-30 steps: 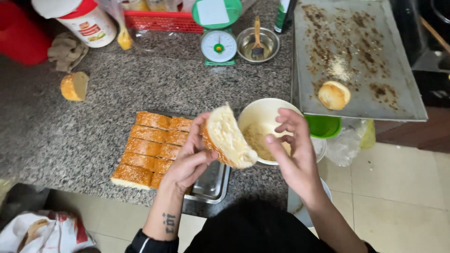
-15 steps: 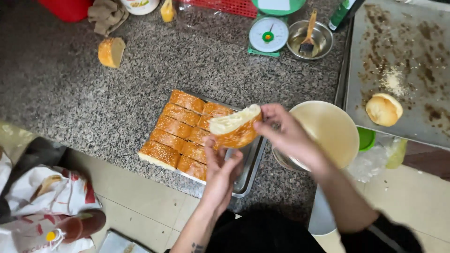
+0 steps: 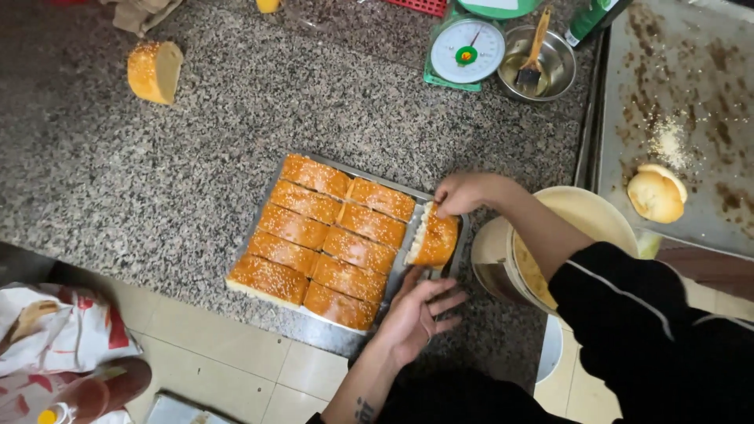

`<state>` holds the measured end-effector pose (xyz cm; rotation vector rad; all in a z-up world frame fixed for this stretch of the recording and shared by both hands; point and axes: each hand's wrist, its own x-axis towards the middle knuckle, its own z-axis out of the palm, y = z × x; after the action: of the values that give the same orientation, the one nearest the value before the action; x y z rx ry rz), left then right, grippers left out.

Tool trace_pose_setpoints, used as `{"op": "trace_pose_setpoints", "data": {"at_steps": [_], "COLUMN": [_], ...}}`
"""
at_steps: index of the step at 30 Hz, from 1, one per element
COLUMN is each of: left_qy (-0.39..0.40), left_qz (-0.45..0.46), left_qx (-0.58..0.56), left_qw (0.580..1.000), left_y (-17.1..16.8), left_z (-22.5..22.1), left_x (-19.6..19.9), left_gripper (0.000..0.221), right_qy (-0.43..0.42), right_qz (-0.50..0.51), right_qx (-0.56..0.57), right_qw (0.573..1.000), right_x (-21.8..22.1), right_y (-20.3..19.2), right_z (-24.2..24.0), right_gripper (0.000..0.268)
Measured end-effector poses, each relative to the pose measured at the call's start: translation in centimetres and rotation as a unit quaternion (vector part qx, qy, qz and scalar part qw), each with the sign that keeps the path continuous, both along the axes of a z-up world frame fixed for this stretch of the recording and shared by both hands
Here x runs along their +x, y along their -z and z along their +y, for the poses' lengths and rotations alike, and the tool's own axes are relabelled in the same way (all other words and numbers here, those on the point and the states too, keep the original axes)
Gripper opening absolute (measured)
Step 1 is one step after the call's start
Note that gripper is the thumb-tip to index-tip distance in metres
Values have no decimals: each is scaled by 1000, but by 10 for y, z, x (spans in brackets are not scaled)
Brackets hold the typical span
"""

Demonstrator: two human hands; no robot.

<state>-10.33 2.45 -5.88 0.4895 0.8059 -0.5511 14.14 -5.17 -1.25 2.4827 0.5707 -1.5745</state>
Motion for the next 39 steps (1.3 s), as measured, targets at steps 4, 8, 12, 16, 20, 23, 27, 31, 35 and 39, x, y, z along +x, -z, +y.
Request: {"op": "trace_pose_setpoints", "data": {"at_steps": [4, 8, 12, 16, 20, 23, 27, 31, 35, 39], "left_qy": [9, 26, 29, 126, 67, -32, -198, -212, -249, -254], "left_qz": [-5, -33, -42, -58, -154, -189, -148, -3, 96, 178], "left_qx": [-24, -32, -63, -70, 121, 273, 457, 508, 429, 524], "left_qw": [1000, 999, 997, 988, 978, 943, 854, 835, 863, 793], "left_y": [14, 18, 24, -5, -83, -89, -7, 74, 120, 172], "left_z": [6, 11, 14, 47, 139, 228, 391, 486, 518, 549], "left_x": [3, 7, 7, 2, 13, 38, 102, 179, 234, 285], "left_gripper": [91, 105, 38, 24, 88, 69, 48, 30, 67, 96], "right_qy": [10, 44, 102, 115, 108, 95, 174, 215, 327, 406], "right_qz": [17, 25, 15, -45, -73, -109, -180, -221, -254, -265], "right_qx": [13, 18, 50, 31, 44, 68, 181, 191, 316, 250], "right_qw": [1000, 999, 993, 992, 991, 987, 951, 932, 854, 838], "right_x": [11, 17, 15, 11, 21, 28, 22, 7, -14, -22], "right_y": [33, 45, 46, 9, -6, 10, 14, -38, -66, -97], "right_z": [-4, -8, -11, -4, -16, -36, -32, 11, 23, 20], "right_gripper": [59, 53, 50, 37, 41, 54, 59, 46, 35, 34]}}
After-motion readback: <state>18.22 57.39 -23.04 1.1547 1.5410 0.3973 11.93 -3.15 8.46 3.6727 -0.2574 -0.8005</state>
